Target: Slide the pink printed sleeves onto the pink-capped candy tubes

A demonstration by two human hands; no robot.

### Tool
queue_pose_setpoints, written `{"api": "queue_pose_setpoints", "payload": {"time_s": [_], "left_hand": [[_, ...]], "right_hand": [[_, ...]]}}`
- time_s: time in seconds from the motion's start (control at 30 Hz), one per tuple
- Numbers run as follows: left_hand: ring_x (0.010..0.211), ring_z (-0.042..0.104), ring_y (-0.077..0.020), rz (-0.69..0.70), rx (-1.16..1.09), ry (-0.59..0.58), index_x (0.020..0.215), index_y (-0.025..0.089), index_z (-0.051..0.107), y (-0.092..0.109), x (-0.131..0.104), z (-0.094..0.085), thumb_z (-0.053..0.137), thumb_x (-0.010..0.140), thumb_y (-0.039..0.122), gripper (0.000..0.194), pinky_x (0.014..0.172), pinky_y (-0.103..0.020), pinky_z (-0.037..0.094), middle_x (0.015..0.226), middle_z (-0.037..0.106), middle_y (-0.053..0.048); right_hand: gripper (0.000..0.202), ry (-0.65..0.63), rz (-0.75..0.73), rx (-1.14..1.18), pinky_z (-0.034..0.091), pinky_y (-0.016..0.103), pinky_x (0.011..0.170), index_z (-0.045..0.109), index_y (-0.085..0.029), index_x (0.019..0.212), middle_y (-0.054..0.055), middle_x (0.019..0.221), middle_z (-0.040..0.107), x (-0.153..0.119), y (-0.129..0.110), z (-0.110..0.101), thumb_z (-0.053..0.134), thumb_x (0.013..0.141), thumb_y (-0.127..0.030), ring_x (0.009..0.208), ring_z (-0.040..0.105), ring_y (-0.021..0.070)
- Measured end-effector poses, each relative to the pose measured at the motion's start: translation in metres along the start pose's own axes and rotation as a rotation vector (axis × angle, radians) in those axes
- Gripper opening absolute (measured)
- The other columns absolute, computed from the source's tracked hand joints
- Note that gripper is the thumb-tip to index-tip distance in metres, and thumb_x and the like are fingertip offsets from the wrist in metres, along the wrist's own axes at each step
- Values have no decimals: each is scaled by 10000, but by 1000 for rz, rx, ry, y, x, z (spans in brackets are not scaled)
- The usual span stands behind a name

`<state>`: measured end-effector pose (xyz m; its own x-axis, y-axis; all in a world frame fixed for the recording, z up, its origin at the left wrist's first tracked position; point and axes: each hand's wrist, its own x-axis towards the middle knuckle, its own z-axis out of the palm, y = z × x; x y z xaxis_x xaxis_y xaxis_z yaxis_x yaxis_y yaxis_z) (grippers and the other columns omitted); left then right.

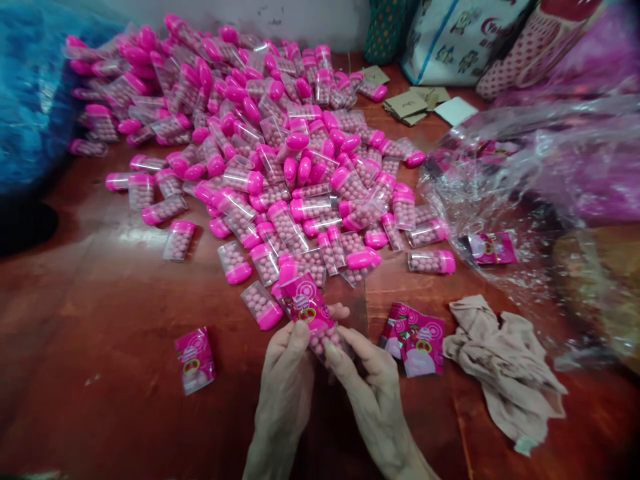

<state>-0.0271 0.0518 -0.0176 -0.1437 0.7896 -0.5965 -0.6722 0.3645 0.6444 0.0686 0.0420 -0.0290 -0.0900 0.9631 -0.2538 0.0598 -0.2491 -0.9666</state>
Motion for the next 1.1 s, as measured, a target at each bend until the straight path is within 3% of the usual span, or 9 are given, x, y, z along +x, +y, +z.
{"api": "queue_pose_setpoints", "payload": {"time_s": [0.23, 0.4, 0.57, 0.7, 0.83, 0.9, 1.1], "left_hand": [[915, 636, -215, 103, 42, 34, 882, 144, 731, -12, -5, 5, 540, 845, 269, 231, 811, -311, 489, 943, 721, -104], [792, 663, -200, 74, -21, 74, 865, 149, 733, -7, -5, 9, 640, 772, 264, 175, 709, -289, 516, 909, 729, -104], [683, 640, -143, 115, -59, 115, 866, 187, 730, -13, -9, 10, 639, 779, 227, 133, 591, -222, 493, 886, 732, -78], [546, 563, -87, 63, -60, 109, 860, 163, 725, -10, -9, 10, 640, 779, 262, 154, 454, -172, 415, 886, 724, -85], [477, 524, -107, 18, -48, 7, 857, 125, 715, -1, -4, 5, 594, 793, 381, 291, 356, -198, 347, 821, 710, -106], [474, 518, -106, 49, -9, -8, 859, 135, 714, -1, -3, 1, 594, 800, 348, 252, 346, -194, 320, 804, 708, -97], [474, 491, -85, 174, 144, 97, 888, 196, 723, -12, -12, -3, 587, 818, 291, 180, 399, -184, 328, 721, 702, -31]], "right_hand": [[180, 95, -64, -4, 523, 282, 744, 644, -172, 990, 55, 894, 676, -2, -4, 3, 530, 856, -207, 812, 638, 185], [153, 69, -30, 29, 522, 257, 679, 654, -180, 930, 25, 778, 647, 0, -5, 3, 529, 863, -236, 697, 613, 152], [162, 90, 33, 111, 504, 244, 694, 663, -190, 951, 15, 776, 638, -4, -6, 4, 551, 855, -258, 718, 598, 145], [183, 5, 158, 330, 474, 206, 562, 674, -200, 950, -5, 697, 608, 2, -6, 3, 556, 859, -305, 620, 544, 116], [199, -87, 270, 575, 442, 201, 475, 681, -165, 918, -5, 647, 581, 7, -2, 3, 583, 841, -321, 509, 491, 89], [186, -80, 285, 600, 440, 192, 479, 681, -165, 913, -11, 641, 572, 6, -1, 5, 591, 840, -309, 509, 491, 82], [182, -4, 220, 486, 472, 195, 512, 676, -207, 977, -6, 674, 591, -4, -4, 9, 572, 859, -299, 573, 513, 100]]}}
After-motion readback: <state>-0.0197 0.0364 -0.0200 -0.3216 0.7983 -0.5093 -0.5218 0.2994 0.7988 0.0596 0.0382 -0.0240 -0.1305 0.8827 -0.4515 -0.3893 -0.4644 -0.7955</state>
